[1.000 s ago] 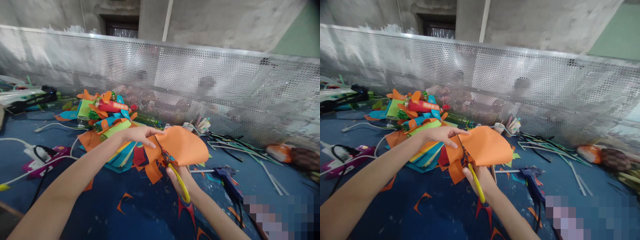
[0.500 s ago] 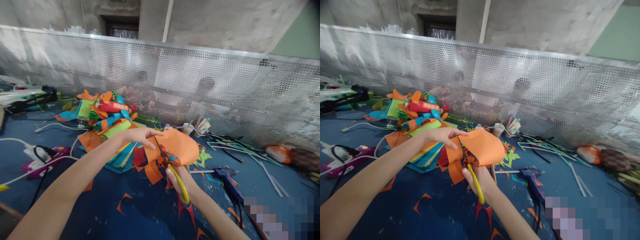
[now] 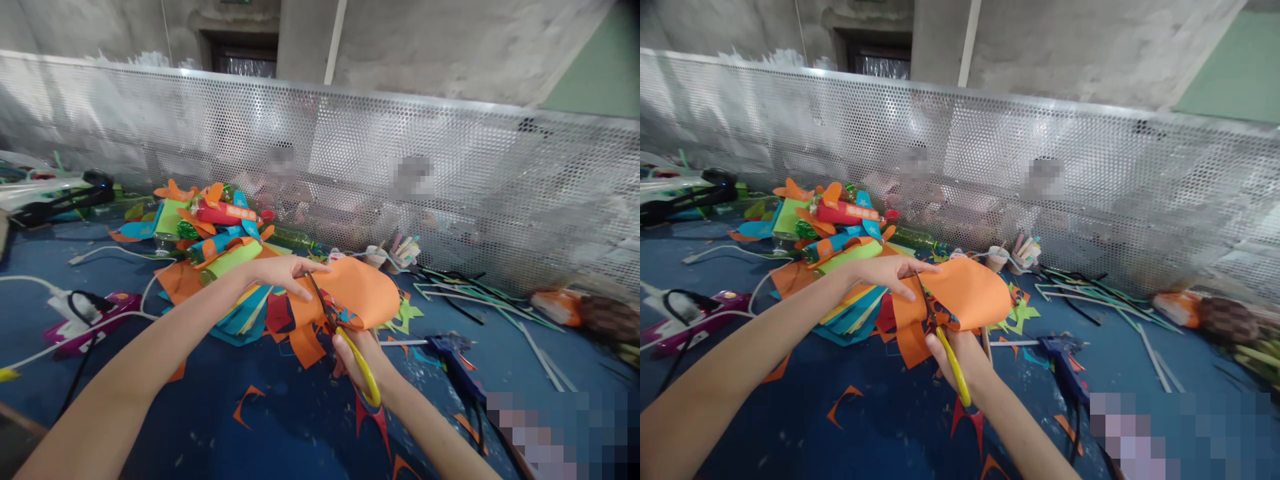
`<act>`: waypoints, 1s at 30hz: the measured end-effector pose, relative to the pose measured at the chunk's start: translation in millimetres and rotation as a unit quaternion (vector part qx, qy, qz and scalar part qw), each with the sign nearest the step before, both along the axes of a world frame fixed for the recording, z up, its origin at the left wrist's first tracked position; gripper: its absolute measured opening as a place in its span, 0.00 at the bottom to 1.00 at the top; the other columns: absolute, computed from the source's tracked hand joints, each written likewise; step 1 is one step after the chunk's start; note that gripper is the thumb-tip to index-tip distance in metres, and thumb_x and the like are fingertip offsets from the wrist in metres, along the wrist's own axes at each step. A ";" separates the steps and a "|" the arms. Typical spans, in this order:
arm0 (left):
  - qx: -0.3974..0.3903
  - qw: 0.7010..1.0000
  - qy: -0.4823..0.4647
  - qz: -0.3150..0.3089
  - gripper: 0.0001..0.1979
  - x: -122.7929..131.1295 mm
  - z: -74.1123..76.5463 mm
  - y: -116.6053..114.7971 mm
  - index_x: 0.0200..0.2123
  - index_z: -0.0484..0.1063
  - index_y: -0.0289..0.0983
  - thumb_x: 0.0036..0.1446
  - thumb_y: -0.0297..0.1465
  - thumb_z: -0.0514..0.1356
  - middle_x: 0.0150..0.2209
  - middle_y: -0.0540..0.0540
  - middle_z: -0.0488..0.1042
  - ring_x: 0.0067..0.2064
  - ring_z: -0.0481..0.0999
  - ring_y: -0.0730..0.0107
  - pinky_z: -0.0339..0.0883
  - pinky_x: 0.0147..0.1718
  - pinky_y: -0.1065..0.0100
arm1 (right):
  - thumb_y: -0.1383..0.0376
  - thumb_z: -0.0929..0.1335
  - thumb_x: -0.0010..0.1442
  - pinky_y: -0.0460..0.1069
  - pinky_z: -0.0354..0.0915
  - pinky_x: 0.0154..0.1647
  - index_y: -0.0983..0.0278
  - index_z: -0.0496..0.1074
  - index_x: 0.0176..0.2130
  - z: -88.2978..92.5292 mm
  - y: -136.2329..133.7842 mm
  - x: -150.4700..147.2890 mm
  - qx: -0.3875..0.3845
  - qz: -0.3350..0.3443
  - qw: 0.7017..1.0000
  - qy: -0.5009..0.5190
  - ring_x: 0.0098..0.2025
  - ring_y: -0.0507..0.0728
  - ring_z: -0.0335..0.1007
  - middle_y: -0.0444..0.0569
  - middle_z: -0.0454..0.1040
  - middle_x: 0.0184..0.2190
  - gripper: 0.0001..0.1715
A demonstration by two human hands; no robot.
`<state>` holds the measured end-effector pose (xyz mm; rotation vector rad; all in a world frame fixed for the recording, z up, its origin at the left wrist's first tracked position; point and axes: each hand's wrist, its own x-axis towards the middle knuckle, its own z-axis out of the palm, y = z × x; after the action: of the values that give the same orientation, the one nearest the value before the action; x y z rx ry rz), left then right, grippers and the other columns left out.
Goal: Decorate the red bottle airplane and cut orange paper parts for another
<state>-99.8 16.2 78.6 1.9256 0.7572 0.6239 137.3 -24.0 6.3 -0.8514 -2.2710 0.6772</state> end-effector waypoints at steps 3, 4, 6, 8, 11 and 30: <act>-0.005 1.000 0.006 0.000 0.36 -1.1 -0.4 0.3 0.57 0.64 0.46 0.43 0.26 0.67 0.62 0.48 0.60 0.66 0.51 0.59 0.45 0.63 0.55 | 0.51 0.58 0.62 0.53 0.69 0.43 0.65 0.72 0.47 1.3 0.3 -1.4 0.054 -0.009 0.998 -0.003 0.43 0.64 0.75 0.55 0.78 0.39 0.27; -0.005 1.000 0.007 0.001 0.37 -1.5 -0.8 0.8 0.58 0.64 0.46 0.43 0.26 0.67 0.63 0.48 0.60 0.66 0.51 0.58 0.44 0.63 0.55 | 0.51 0.59 0.62 0.54 0.68 0.46 0.65 0.72 0.48 2.1 0.4 -1.7 0.066 -0.009 0.998 -0.003 0.46 0.65 0.73 0.55 0.77 0.40 0.26; 0.000 1.000 0.010 0.002 0.37 -1.9 -2.0 2.1 0.58 0.63 0.46 0.43 0.26 0.68 0.63 0.48 0.59 0.66 0.50 0.58 0.43 0.63 0.54 | 0.52 0.59 0.62 0.54 0.67 0.47 0.65 0.73 0.46 3.4 1.0 -1.7 0.067 -0.004 0.998 -0.012 0.47 0.65 0.72 0.55 0.78 0.39 0.25; 0.004 1.000 0.011 0.007 0.39 -2.7 -3.8 4.4 0.59 0.62 0.45 0.42 0.27 0.68 0.63 0.47 0.59 0.66 0.49 0.58 0.42 0.64 0.54 | 0.51 0.59 0.63 0.53 0.67 0.44 0.64 0.74 0.42 3.7 1.9 -1.2 0.052 -0.009 0.998 -0.034 0.42 0.64 0.73 0.52 0.78 0.32 0.24; 0.009 1.000 0.010 0.024 0.41 -7.9 -7.3 9.9 0.61 0.59 0.44 0.42 0.28 0.68 0.64 0.46 0.57 0.66 0.50 0.57 0.43 0.63 0.54 | 0.48 0.59 0.61 0.51 0.66 0.37 0.63 0.75 0.35 4.1 2.6 -0.5 0.040 -0.060 0.993 -0.096 0.33 0.62 0.73 0.50 0.75 0.24 0.26; 0.045 0.947 0.070 0.310 0.27 -76.9 -33.5 47.1 0.51 0.72 0.41 0.47 0.43 0.63 0.48 0.43 0.76 0.44 0.77 0.58 0.69 0.39 0.65 | 0.54 0.61 0.64 0.59 0.56 0.59 0.53 0.62 0.59 -3.5 -22.3 -12.6 0.174 -0.018 0.954 -0.243 0.61 0.63 0.57 0.53 0.62 0.60 0.25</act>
<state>-176.7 63.3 45.1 1.8166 1.4731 0.9146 124.7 -46.3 2.9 -0.9544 -2.6857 0.0313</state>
